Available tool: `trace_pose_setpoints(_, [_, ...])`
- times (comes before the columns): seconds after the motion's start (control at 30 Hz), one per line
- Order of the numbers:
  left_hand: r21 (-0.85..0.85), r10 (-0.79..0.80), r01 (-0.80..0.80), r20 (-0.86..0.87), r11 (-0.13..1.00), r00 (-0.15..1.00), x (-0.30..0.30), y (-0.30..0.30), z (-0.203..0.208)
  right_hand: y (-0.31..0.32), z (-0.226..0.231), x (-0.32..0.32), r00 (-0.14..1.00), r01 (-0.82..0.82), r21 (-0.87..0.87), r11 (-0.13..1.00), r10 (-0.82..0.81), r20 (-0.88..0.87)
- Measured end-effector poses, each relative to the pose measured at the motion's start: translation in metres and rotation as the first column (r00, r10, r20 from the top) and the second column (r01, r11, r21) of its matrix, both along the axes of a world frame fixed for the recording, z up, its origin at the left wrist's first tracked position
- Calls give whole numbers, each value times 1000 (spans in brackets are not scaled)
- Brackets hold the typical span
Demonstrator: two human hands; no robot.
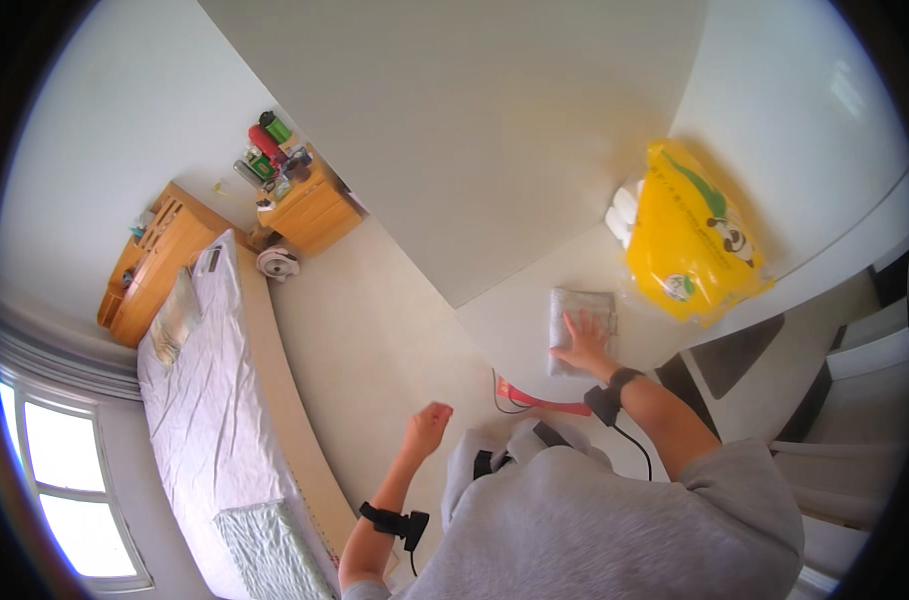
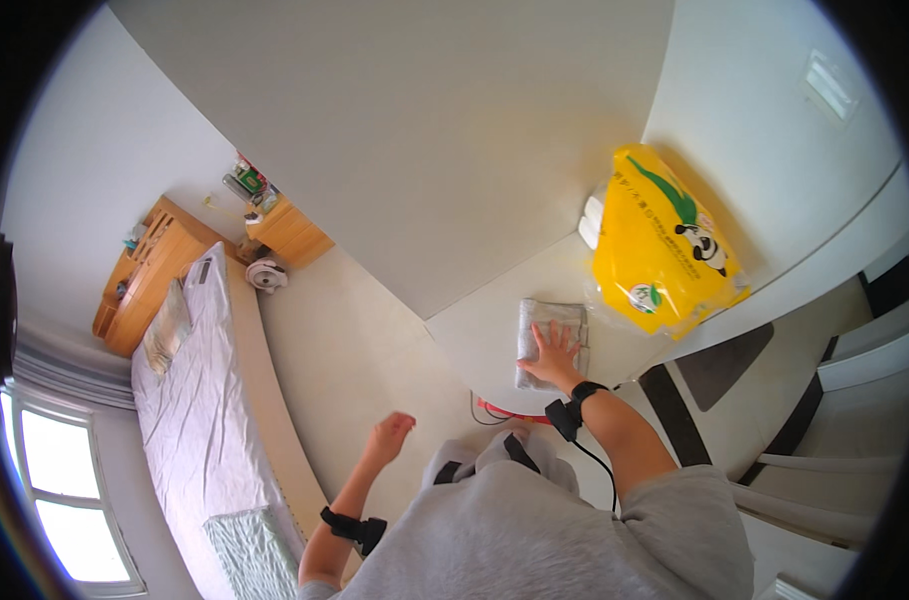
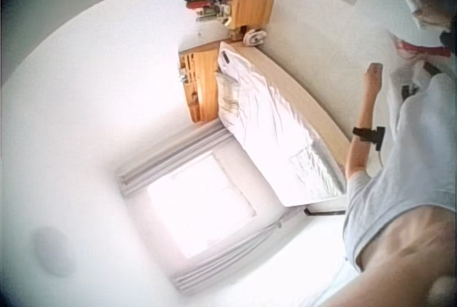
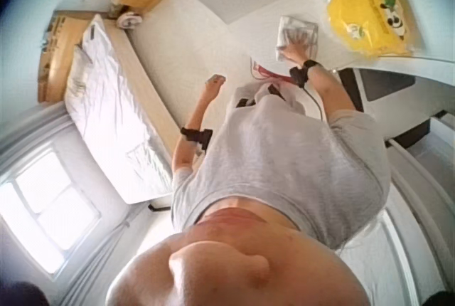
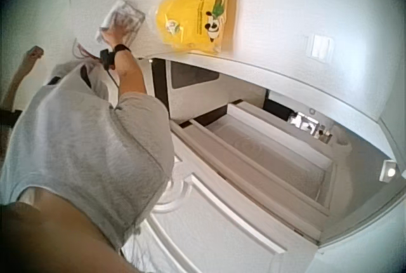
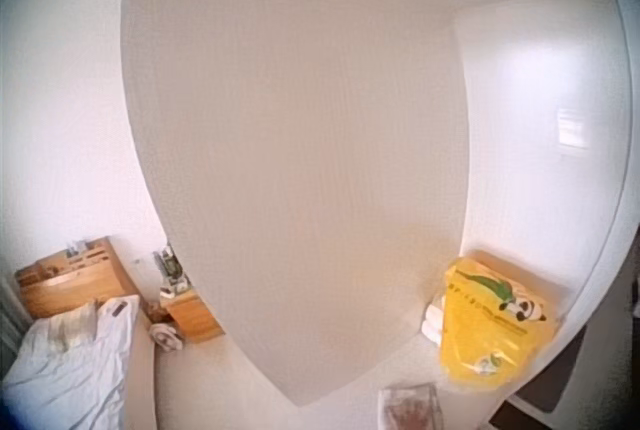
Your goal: The person wipes a white cabinet and a white door with a gray cloth. They move a yellow package of tissues aside to reach the cabinet surface, then wipe the door and return to wipe the cabinet doors and top.
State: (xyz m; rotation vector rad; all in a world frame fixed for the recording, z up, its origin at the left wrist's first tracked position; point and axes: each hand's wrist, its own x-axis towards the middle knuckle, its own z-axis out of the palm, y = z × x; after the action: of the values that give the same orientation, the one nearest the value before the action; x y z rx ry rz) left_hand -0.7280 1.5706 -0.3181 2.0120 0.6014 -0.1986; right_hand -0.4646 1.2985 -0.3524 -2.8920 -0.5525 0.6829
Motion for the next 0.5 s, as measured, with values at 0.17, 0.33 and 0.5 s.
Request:
trace_pose_setpoints(0.17, [-185, 10, -11, -4, 983, 1000, 22, 2, -91, 45, -17, 5, 836, -514, -25, 857, 508, 208])
trace_pose_setpoints(0.33, [-144, 187, -201, -106, 969, 977, 109, 2, -158, 65, -28, 34, 695, -716, 86, 692, 698, 173])
trace_pose_setpoints(0.5, [-222, 491, -496, -82, 840, 867, 211, -35, -188, 18, -61, 119, 850, -327, 130, 936, 231, 474])
